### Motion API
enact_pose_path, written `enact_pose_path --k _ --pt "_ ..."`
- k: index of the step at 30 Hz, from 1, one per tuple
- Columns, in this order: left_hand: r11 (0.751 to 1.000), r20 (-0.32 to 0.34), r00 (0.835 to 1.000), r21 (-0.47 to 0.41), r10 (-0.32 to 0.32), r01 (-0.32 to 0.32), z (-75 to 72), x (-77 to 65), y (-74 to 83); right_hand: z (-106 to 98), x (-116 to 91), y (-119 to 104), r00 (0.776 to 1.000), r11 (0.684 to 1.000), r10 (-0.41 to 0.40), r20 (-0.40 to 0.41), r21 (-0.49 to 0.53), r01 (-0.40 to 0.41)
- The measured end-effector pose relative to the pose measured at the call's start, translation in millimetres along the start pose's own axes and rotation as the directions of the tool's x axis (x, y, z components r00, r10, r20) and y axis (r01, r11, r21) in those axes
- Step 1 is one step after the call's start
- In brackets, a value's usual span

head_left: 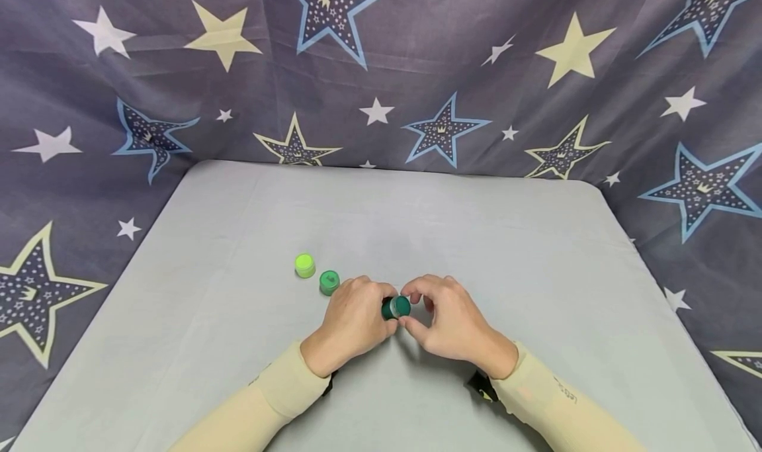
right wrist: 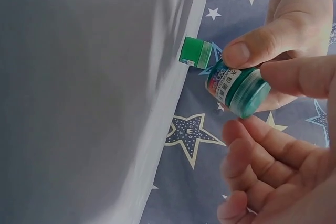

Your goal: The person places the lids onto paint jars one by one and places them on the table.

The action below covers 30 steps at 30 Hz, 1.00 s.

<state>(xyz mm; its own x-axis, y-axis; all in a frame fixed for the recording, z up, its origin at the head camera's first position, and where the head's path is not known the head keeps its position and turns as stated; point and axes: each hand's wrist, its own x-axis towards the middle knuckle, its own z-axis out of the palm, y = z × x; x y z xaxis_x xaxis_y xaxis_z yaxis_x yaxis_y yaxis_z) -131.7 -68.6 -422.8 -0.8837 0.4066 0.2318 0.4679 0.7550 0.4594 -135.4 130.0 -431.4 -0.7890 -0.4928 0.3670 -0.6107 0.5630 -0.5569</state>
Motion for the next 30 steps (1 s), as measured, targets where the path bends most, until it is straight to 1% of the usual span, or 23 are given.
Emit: enact_pose_path --k 13,22,30 --pt "1.000 -0.006 1.000 0.007 0.005 -0.005 0.5 -1.5 1.6 1.9 -1.2 0.4 1.000 1.000 0.001 -0.002 -0.005 -0.001" --pt "0.999 -0.023 0.999 0.012 0.031 -0.031 2.3 -2.5 0.6 4.4 -2.8 2.7 1.000 1.000 -0.001 -0.022 -0.013 0.001" --pt "1.000 -0.015 1.000 0.022 0.010 -0.009 3.5 -3.4 2.3 6.7 -3.8 4.7 0.999 1.000 -0.001 -0.040 -0.020 0.000"
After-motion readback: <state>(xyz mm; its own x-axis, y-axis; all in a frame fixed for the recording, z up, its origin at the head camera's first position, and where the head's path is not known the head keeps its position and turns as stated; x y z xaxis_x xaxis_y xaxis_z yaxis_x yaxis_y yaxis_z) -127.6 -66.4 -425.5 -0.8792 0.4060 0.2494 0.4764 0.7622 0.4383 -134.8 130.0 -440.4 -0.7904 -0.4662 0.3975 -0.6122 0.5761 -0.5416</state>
